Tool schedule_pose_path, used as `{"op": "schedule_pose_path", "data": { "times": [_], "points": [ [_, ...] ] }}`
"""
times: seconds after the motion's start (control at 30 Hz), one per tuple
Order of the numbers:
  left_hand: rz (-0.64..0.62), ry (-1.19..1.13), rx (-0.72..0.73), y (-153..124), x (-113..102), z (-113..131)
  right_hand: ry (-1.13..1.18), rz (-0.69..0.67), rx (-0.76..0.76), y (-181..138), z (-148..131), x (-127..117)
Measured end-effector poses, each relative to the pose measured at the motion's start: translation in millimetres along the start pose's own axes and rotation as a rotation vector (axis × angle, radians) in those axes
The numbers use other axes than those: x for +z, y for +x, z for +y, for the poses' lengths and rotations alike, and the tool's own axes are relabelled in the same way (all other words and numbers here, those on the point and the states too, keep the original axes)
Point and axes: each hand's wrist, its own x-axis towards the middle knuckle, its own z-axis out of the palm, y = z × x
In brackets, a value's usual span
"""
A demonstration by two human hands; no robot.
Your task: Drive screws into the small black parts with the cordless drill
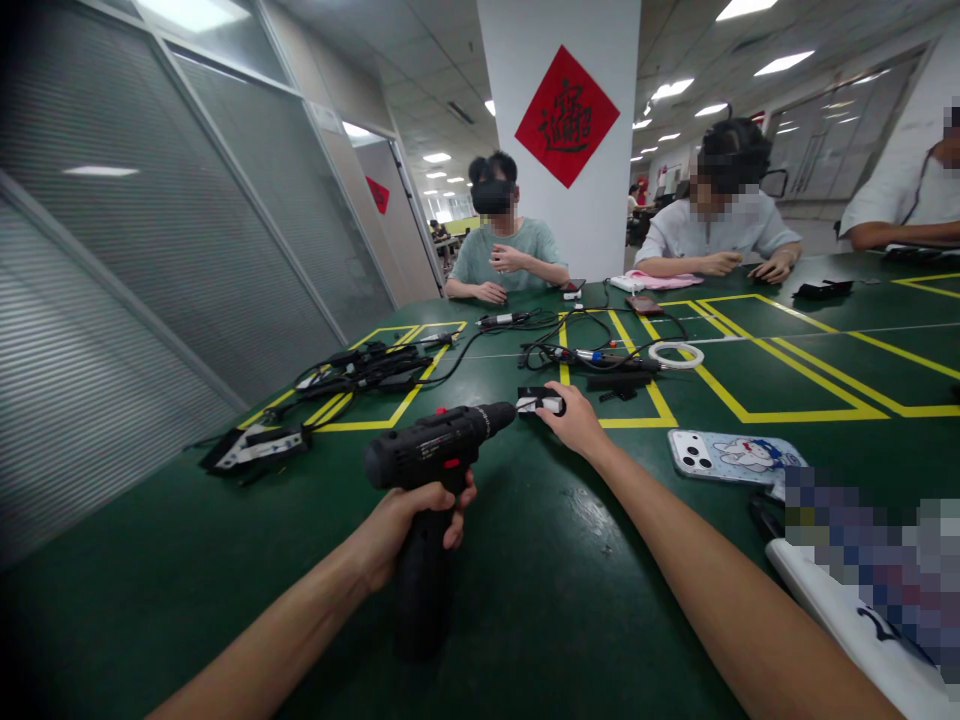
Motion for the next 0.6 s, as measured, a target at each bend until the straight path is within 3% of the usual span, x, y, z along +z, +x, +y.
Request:
{"op": "schedule_pose_path", "data": {
  "times": [0.6],
  "points": [
    [0.005,0.007,0.005,-0.7,1.1,-1.5,-0.009,-0.004,-0.009,-0.1,0.6,1.0]
  ]
}}
